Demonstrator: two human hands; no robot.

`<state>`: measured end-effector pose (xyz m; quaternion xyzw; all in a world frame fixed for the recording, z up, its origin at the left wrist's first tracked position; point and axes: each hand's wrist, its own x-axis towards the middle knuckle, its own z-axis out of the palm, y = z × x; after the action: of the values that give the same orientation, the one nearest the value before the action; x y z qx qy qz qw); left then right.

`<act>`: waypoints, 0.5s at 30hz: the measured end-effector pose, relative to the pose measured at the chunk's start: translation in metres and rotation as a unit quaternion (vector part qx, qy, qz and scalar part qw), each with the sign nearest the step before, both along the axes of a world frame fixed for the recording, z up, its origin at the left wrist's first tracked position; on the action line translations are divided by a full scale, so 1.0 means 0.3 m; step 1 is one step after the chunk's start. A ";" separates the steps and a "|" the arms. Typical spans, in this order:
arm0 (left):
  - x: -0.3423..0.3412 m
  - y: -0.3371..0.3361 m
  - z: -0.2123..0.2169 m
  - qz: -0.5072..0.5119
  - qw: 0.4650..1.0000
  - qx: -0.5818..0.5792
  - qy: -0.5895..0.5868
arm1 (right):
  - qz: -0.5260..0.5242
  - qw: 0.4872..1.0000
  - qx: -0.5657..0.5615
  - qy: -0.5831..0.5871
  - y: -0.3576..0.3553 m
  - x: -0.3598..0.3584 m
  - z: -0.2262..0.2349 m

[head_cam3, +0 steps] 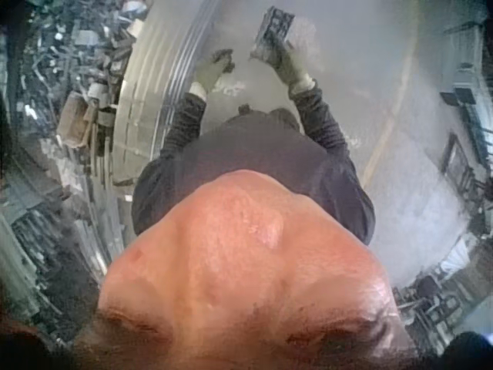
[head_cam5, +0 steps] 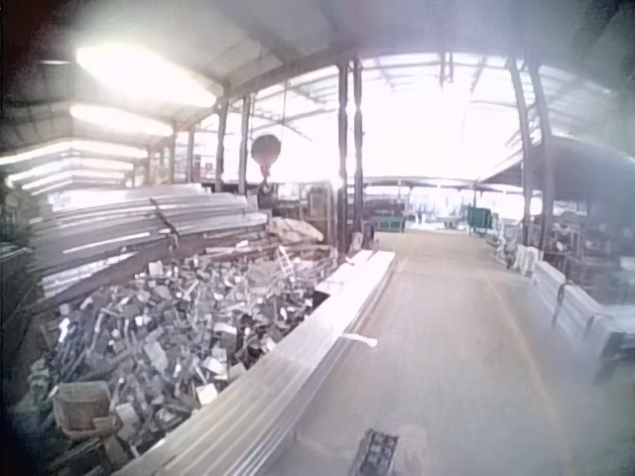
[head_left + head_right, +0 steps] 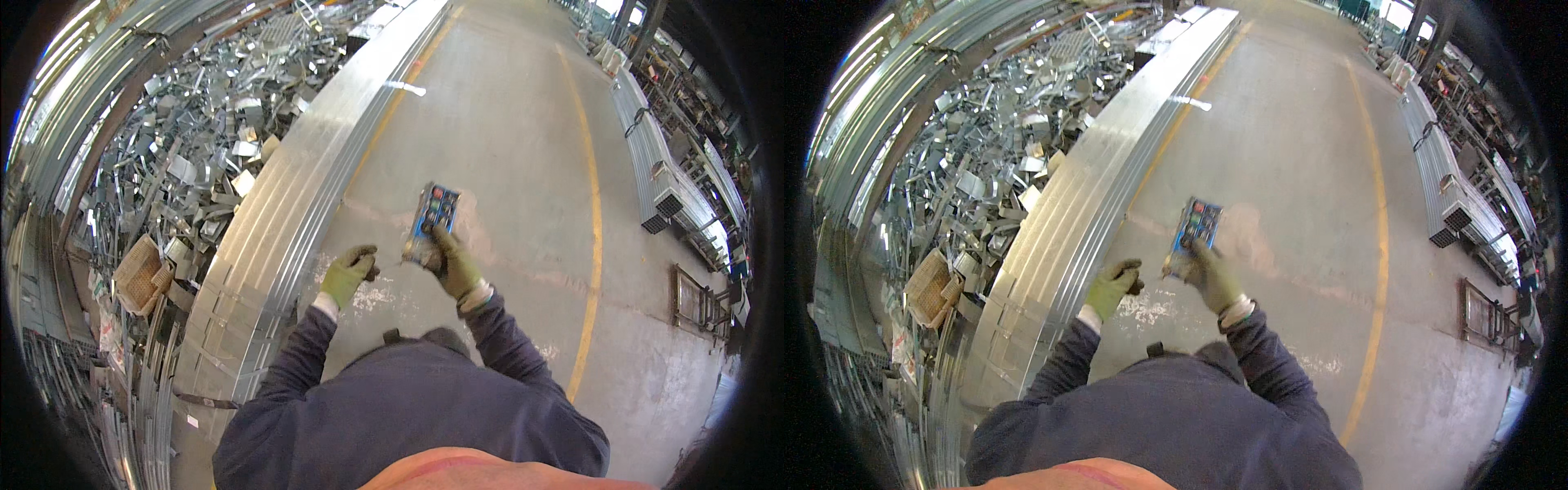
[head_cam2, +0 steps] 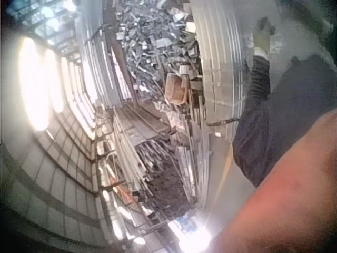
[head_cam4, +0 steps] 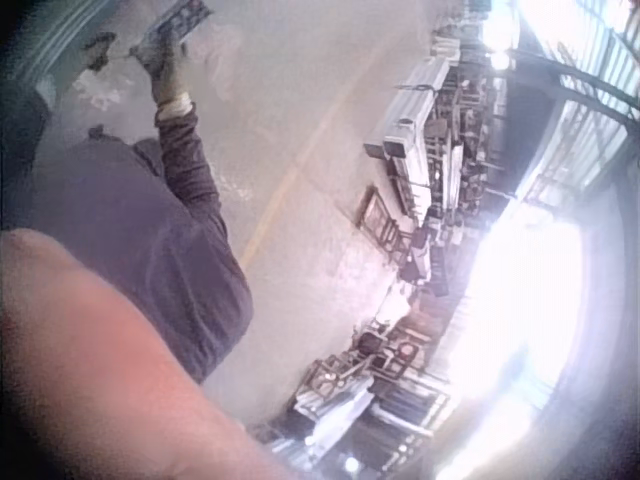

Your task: The person operates a handheld remote to control an overhead crane, then walks to a metal sheet stack. They remove a sheet, place it on a cutting machine, and cut it into smaller pieces using the machine. The cut pieces are then moved aside.

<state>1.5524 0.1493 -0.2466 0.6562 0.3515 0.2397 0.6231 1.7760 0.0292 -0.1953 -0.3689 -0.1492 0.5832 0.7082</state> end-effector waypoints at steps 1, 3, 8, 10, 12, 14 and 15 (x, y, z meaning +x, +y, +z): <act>0.051 0.058 -0.012 -0.015 0.998 0.013 0.052 | 0.008 1.000 0.028 0.005 0.061 0.062 -0.005; 0.149 0.181 -0.085 -0.023 0.997 -0.062 0.036 | -0.029 0.999 -0.017 -0.034 0.222 0.193 -0.053; 0.202 0.423 -0.531 -0.008 0.971 -0.034 0.236 | 0.027 0.979 -0.124 -0.158 0.731 0.547 -0.273; 0.104 0.440 -0.730 0.012 0.927 -0.091 0.362 | 0.042 0.952 -0.190 -0.235 0.948 0.667 -0.357; -0.007 0.388 -0.877 0.065 0.888 -0.178 0.420 | 0.067 0.958 -0.164 -0.225 1.177 0.759 -0.423; -0.094 0.274 -0.961 0.213 0.849 -0.334 0.350 | 0.102 0.957 -0.168 -0.213 1.333 0.795 -0.492; -0.113 0.207 -0.981 0.259 0.855 -0.347 0.287 | 0.125 0.948 -0.172 -0.236 1.392 0.805 -0.523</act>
<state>1.5184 0.2113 -0.5407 0.3228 0.7319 0.0563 0.5974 2.0176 0.4468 -0.3523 -0.5906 -0.2540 0.5801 0.5002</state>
